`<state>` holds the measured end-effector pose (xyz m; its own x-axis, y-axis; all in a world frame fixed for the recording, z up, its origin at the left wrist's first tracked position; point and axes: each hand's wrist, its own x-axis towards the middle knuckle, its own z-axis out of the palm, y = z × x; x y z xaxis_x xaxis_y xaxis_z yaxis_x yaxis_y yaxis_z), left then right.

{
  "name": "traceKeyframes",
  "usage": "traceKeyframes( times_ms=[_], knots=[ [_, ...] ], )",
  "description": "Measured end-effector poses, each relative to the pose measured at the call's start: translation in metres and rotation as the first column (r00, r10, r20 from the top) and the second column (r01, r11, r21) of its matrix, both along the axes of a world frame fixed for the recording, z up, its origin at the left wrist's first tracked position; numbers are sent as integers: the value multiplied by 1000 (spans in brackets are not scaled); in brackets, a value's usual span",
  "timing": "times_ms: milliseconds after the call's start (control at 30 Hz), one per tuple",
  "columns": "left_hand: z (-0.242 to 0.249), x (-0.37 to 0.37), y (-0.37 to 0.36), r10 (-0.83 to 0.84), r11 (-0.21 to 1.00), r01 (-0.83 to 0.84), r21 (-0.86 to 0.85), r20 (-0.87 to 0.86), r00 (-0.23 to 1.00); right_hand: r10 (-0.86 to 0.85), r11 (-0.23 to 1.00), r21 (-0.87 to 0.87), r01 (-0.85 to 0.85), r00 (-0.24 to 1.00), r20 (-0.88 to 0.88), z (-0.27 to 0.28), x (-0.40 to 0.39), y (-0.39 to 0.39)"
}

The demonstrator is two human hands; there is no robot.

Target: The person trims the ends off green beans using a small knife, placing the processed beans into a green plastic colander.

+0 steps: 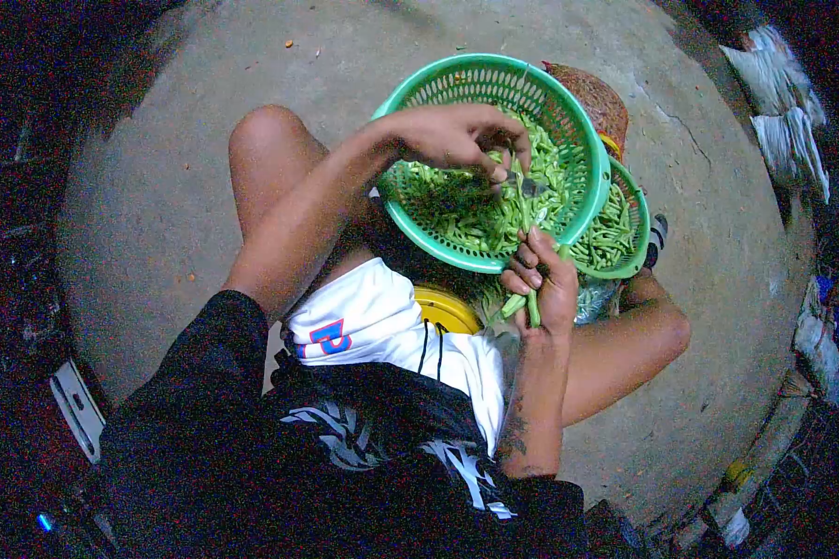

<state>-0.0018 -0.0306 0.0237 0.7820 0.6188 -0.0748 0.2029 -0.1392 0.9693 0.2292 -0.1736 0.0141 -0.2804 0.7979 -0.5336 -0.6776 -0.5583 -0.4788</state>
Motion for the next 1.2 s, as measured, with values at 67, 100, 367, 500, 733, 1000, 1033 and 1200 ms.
traceKeyframes(
  times_ms=[67,100,367,500,733,1000,1033,1200],
  knots=[
    [-3,1,1,-58,998,58,0,87,995,11,1000,5,-11,1000,3,-2,4,0],
    [-5,-3,4,-57,998,58,-3,89,994,21,1000,12,-22,1000,5,-4,6,-1],
    [6,13,-12,-120,990,118,-71,-13,993,-36,999,-2,36,999,-31,-3,2,0],
    [-2,1,2,-42,998,46,-38,112,993,29,998,63,-18,983,-182,-12,10,-1],
    [6,10,-12,-72,997,71,-13,-75,995,-39,999,0,39,997,-63,-9,2,3],
    [-3,-10,11,-17,985,25,-171,50,999,16,996,84,-4,990,-140,-5,4,2],
    [-8,-4,8,-29,993,35,-109,55,998,8,997,73,-1,995,-97,-5,3,3],
    [7,15,-13,-161,983,160,-90,-13,987,-106,994,-6,106,993,-43,0,-6,2]
  ],
)
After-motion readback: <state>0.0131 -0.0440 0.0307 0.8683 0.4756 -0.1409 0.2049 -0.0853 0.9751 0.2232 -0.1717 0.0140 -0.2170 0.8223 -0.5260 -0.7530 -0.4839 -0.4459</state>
